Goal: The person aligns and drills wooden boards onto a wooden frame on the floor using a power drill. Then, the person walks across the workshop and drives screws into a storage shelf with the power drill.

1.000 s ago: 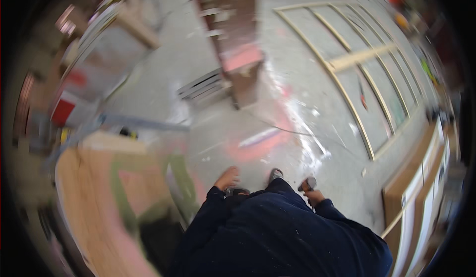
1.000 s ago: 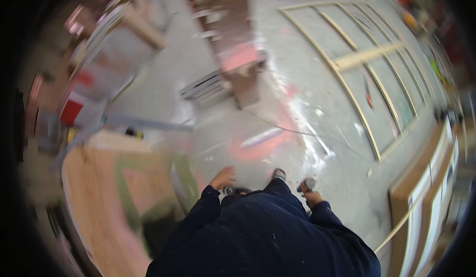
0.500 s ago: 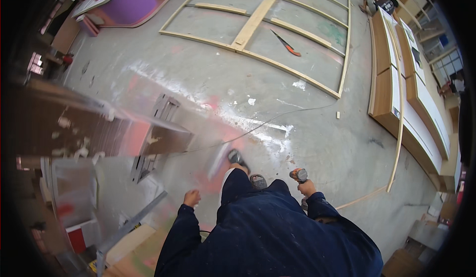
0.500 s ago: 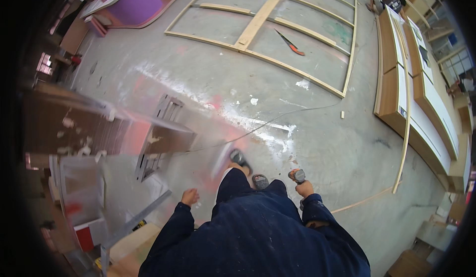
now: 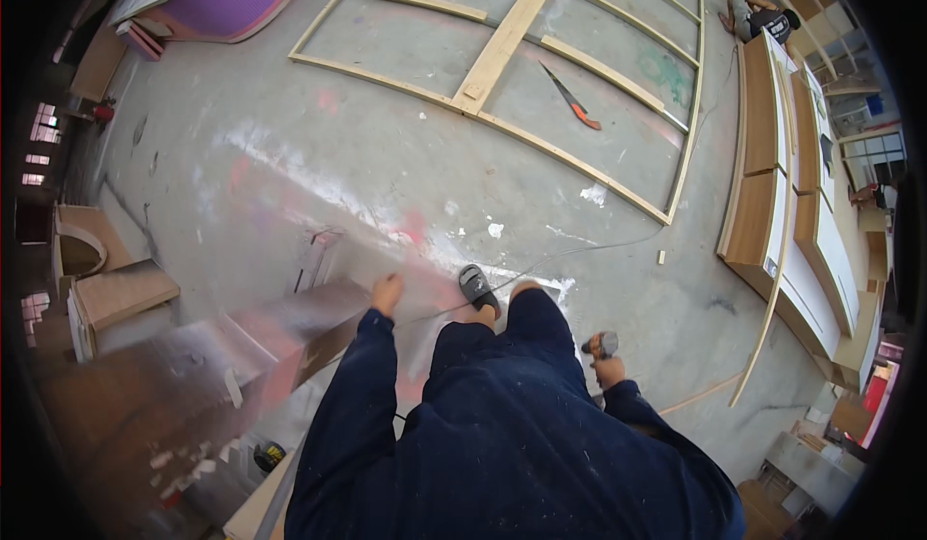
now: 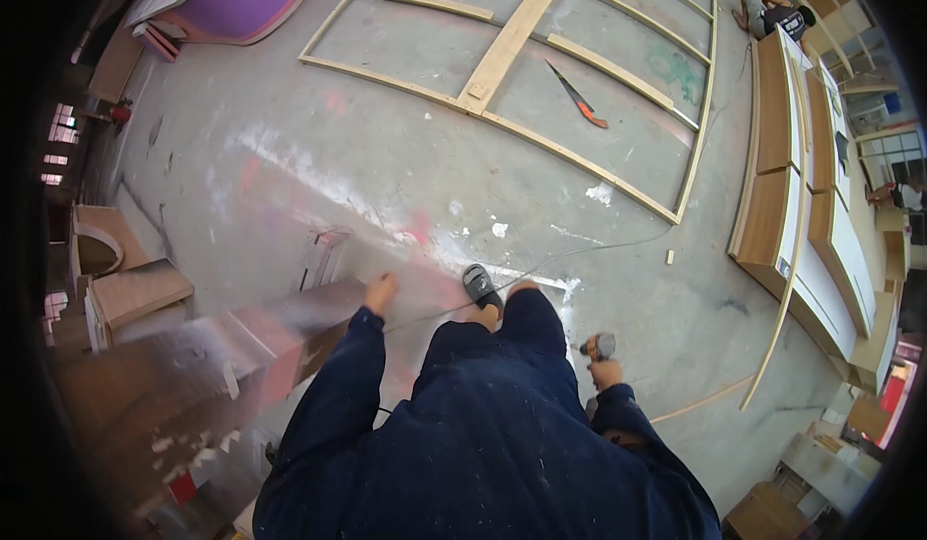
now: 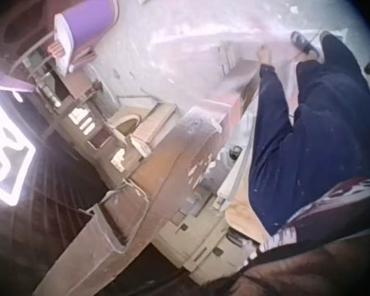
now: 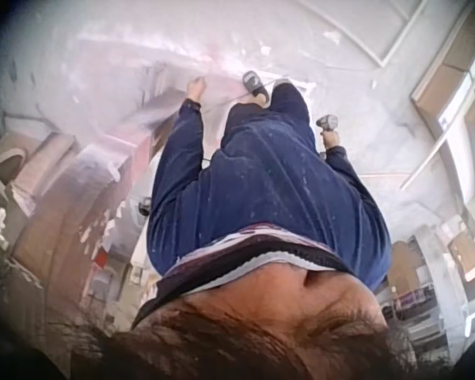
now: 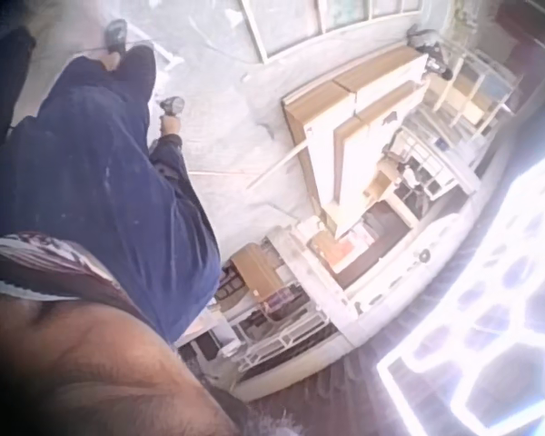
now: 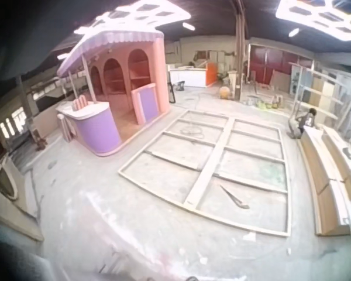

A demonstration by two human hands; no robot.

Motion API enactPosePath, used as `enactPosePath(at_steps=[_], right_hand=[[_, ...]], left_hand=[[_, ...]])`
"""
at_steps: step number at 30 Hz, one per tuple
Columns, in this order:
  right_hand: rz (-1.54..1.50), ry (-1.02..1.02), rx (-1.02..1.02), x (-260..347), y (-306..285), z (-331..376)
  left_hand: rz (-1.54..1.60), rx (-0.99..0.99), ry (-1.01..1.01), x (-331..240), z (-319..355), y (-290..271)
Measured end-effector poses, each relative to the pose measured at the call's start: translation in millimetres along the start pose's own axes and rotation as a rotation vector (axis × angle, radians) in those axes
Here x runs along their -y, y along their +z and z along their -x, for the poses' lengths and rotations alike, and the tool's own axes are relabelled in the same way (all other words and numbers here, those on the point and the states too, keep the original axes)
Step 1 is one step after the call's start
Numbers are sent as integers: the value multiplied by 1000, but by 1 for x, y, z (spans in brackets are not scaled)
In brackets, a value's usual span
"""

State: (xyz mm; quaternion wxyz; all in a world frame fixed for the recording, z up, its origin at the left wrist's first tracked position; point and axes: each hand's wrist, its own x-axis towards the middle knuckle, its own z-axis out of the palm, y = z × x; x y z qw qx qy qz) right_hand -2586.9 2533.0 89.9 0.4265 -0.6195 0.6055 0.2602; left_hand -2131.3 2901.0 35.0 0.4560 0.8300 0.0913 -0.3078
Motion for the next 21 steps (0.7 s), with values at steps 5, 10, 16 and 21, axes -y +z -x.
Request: enactPosePath(at_steps=[5,10,16,21], right_hand=[[156,-322,-330,121,2,-71],[87,-469,-344,285,1,-106],[48,-383,-127,411,17,-170],[-115,-170,133,500,7,-174]], left_hand=[[-1,243,286,-207,-79,56],[-425,394,508,-296,-142,43],[-934,407,397,-272,-242,-51],[-853,376,182,-320,-304,-133]])
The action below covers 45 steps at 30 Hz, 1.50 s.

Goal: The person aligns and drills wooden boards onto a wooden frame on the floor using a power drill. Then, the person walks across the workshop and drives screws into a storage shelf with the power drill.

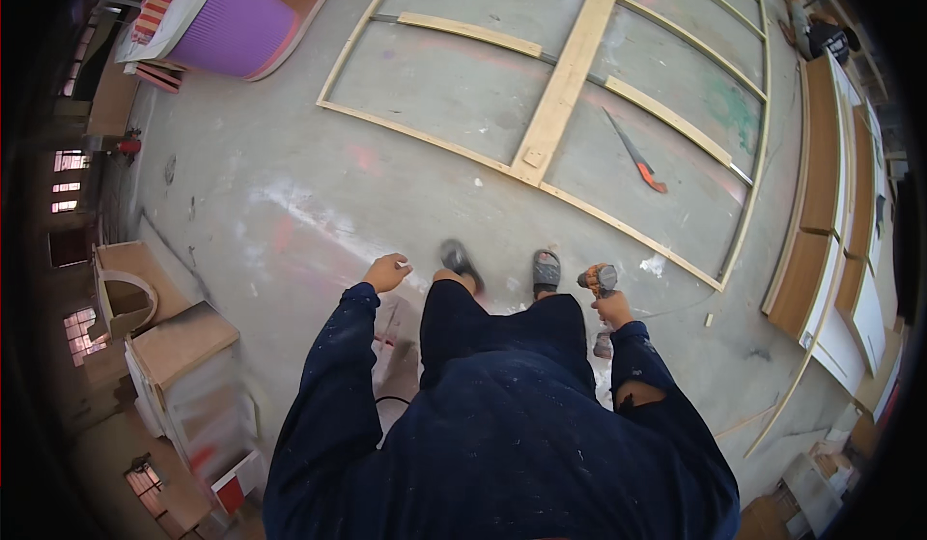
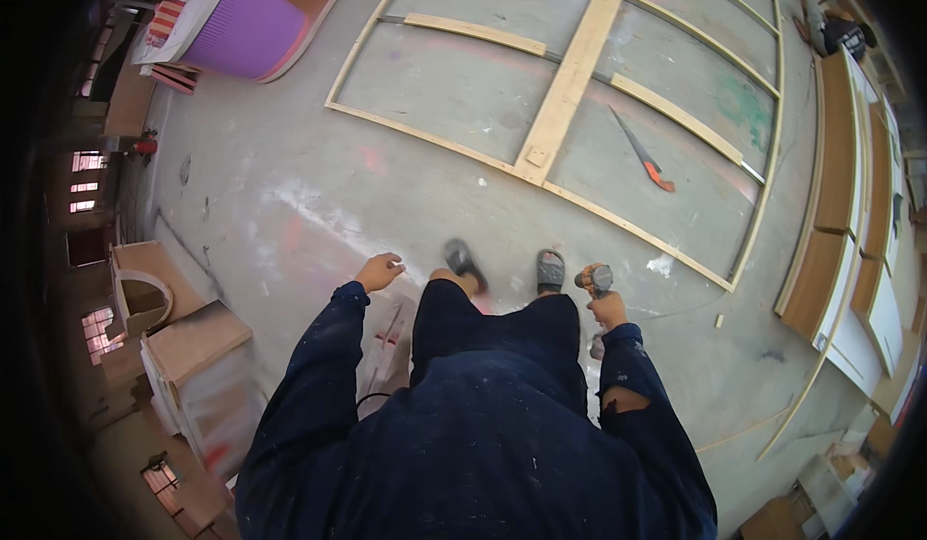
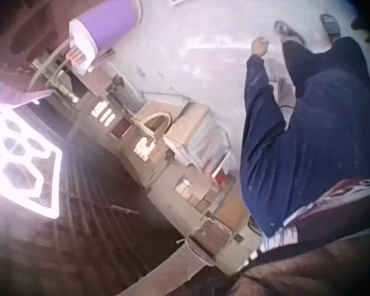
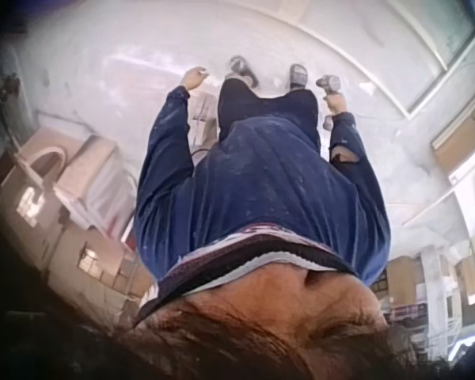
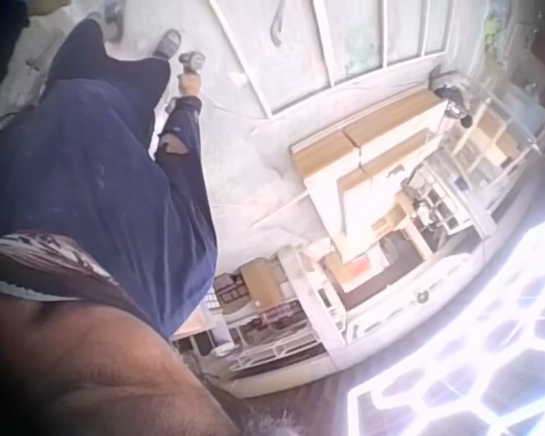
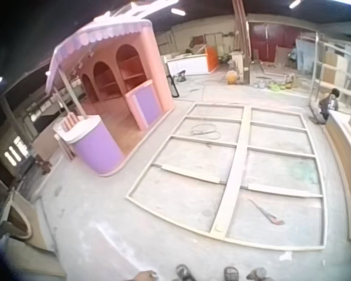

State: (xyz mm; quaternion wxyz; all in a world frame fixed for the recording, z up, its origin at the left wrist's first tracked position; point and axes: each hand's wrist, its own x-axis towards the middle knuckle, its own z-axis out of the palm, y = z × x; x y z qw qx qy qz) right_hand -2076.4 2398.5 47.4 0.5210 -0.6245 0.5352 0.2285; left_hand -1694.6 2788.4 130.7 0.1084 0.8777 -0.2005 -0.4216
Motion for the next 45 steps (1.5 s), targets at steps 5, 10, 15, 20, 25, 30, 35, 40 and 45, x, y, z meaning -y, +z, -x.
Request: enactPosePath(at_steps=[5,10,15,20,25,30,35,40,45], right_hand=[[264,-90,-116,38,1,-38],[302,-70,-322,95,23,-39],[312,-61,-306,136,48,-74],[168,-126,-372,172,91,-168],[78,-143,-416,180,116,-272],[1,-213,-494,177,135,-350],[22,-245,-511,166,141,-402],[115,-293,-550,161,133,-423],[119,-297,-519,167,130,-430]], left_hand=[[-224,22,1,51,-88,-54],[-533,287,231,11,-195,-78],[-421,131,521,-75,-254,-78],[-699,232,734,-94,-334,-22],[-610,58,628,-91,-414,68],[-568,64,652,-105,-476,143],[-239,-86,425,-113,-531,204],[-8,-79,539,-122,-574,227],[-11,40,509,-137,-586,228]])
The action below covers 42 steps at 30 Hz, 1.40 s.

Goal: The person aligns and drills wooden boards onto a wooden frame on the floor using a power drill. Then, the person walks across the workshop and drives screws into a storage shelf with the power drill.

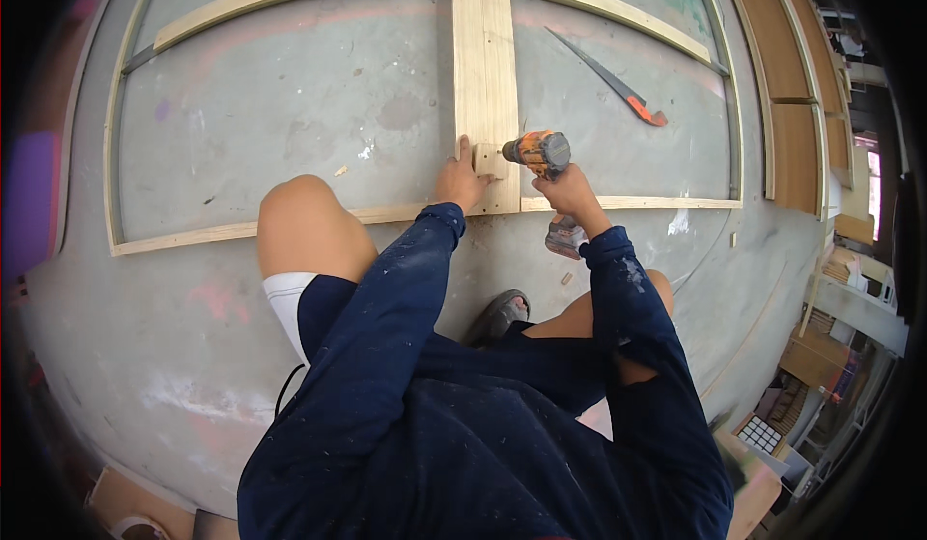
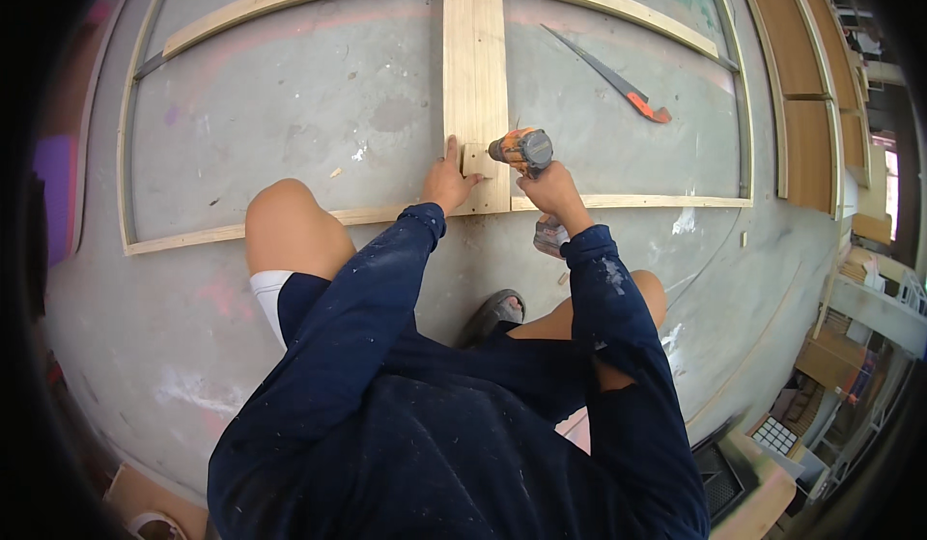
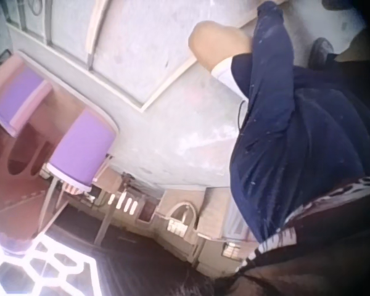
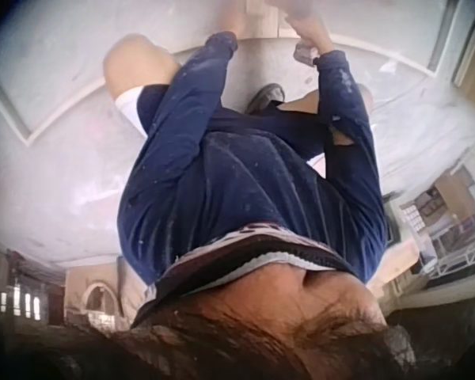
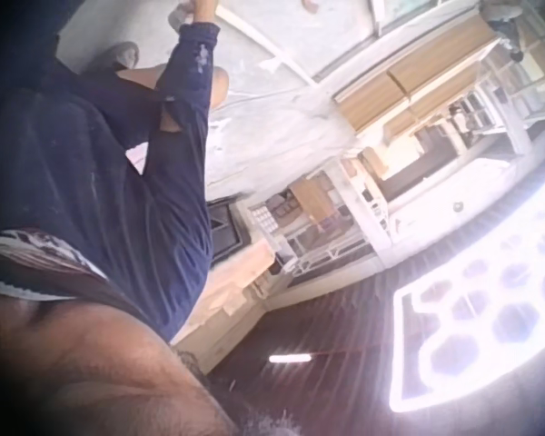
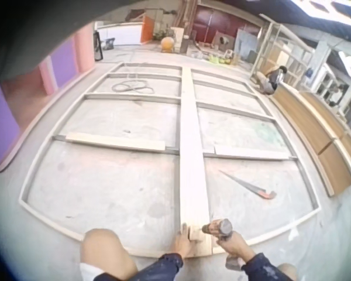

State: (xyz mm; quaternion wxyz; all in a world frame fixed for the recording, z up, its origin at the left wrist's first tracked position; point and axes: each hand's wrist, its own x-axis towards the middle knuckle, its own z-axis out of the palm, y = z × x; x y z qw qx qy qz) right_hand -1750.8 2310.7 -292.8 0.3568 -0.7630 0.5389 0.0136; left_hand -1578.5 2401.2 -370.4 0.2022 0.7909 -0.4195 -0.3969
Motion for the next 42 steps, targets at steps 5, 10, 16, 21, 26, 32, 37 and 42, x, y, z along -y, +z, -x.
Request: enactPosePath(at_steps=[5,10,16,21,26,32,37,42], right_hand=[[119,98,107,22,-7,-9],[193,161,175,34,-11,-23],[225,165,155,44,-10,-16],[202,204,154,43,-16,-8],[182,201,127,49,-20,-1],[-25,339,101,54,-28,20],[58,129,48,51,-23,26],[53,225,71,48,-5,15]], left_hand=[[1,14,-71,-6,3,2],[-54,-28,16,0,0,4],[-3,-13,44,4,0,0],[4,-1,37,-4,5,-4],[-23,-34,38,2,1,0],[3,38,1,5,-1,-2],[14,16,21,4,-1,-4],[-10,3,24,1,-3,-5]])
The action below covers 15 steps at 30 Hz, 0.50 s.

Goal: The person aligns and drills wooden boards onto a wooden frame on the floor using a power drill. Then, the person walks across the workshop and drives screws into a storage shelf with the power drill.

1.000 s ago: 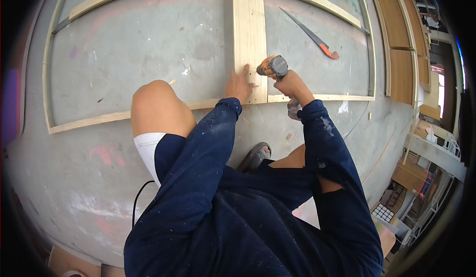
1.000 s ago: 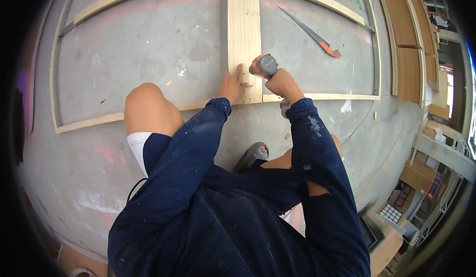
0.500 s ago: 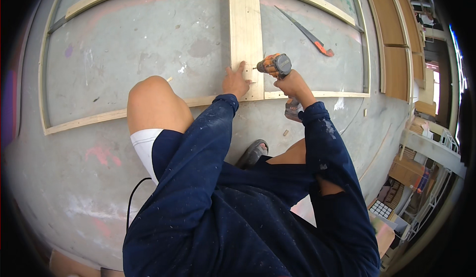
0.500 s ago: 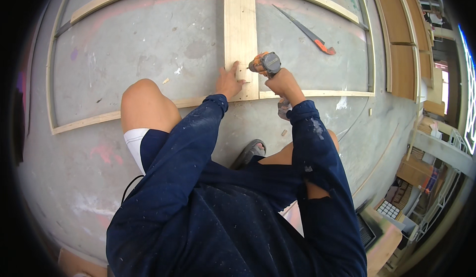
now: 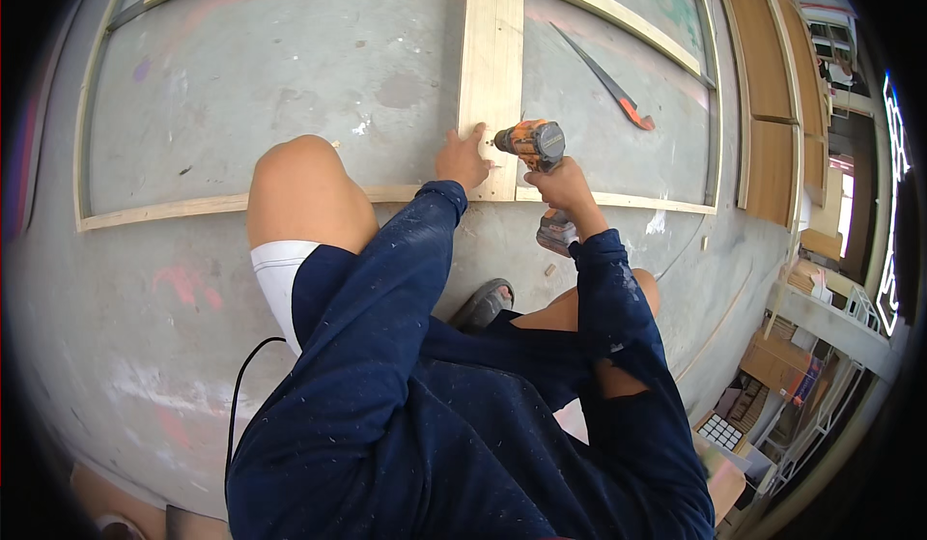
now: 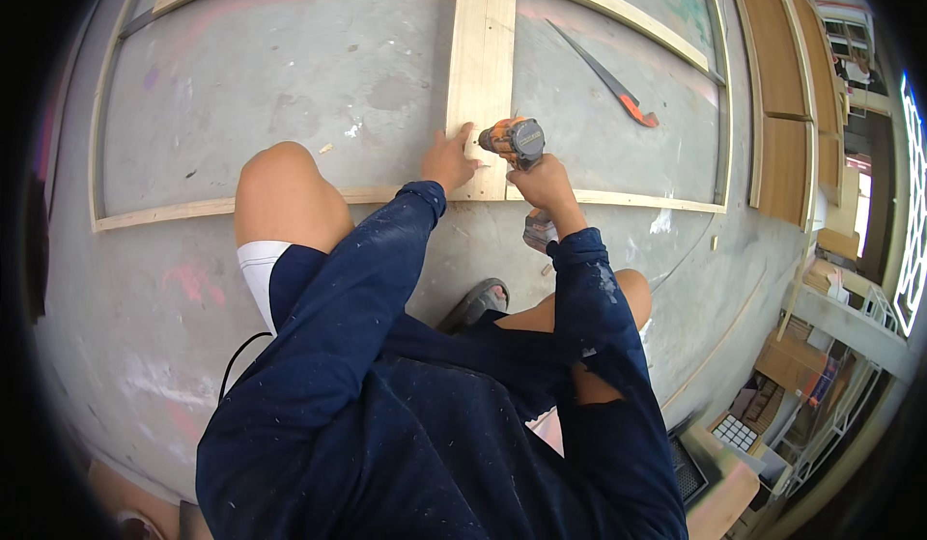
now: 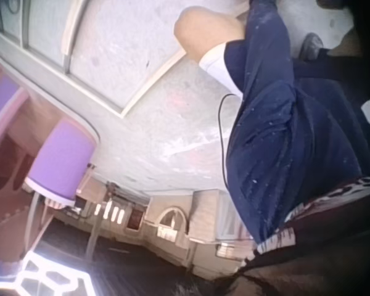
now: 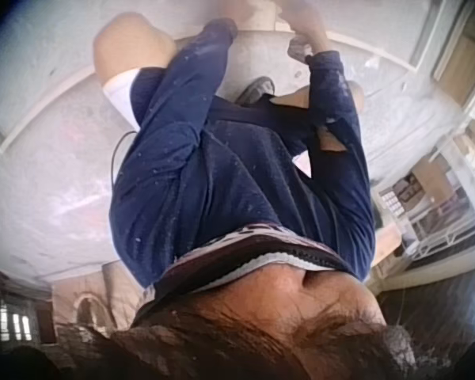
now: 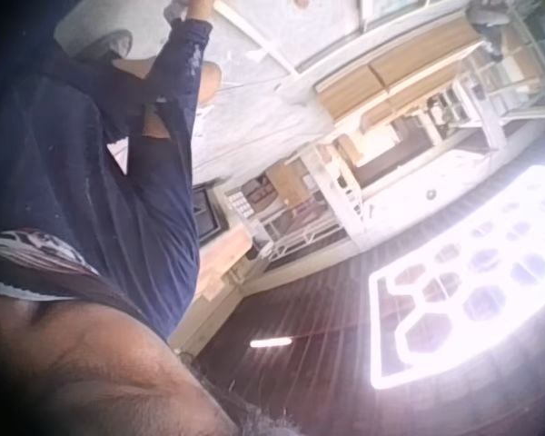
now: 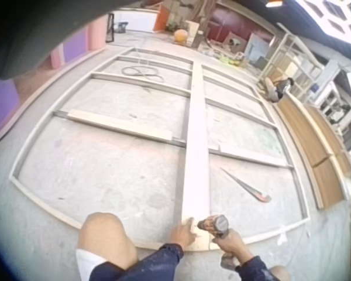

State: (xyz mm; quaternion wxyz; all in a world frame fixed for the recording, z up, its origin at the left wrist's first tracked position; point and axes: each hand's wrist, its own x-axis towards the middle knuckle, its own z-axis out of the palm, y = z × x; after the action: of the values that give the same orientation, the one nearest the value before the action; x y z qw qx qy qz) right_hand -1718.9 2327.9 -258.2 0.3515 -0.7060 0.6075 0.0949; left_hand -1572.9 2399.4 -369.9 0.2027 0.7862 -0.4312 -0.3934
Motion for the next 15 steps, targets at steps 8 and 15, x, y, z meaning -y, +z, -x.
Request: enactPosePath(at_steps=[8,15], right_hand=[[-16,-47,-4,-3,12,-9],[194,-185,-14,-1,9,-15]], left_hand=[[32,1,-8,2,1,-1],[37,11,12,0,2,-4]])
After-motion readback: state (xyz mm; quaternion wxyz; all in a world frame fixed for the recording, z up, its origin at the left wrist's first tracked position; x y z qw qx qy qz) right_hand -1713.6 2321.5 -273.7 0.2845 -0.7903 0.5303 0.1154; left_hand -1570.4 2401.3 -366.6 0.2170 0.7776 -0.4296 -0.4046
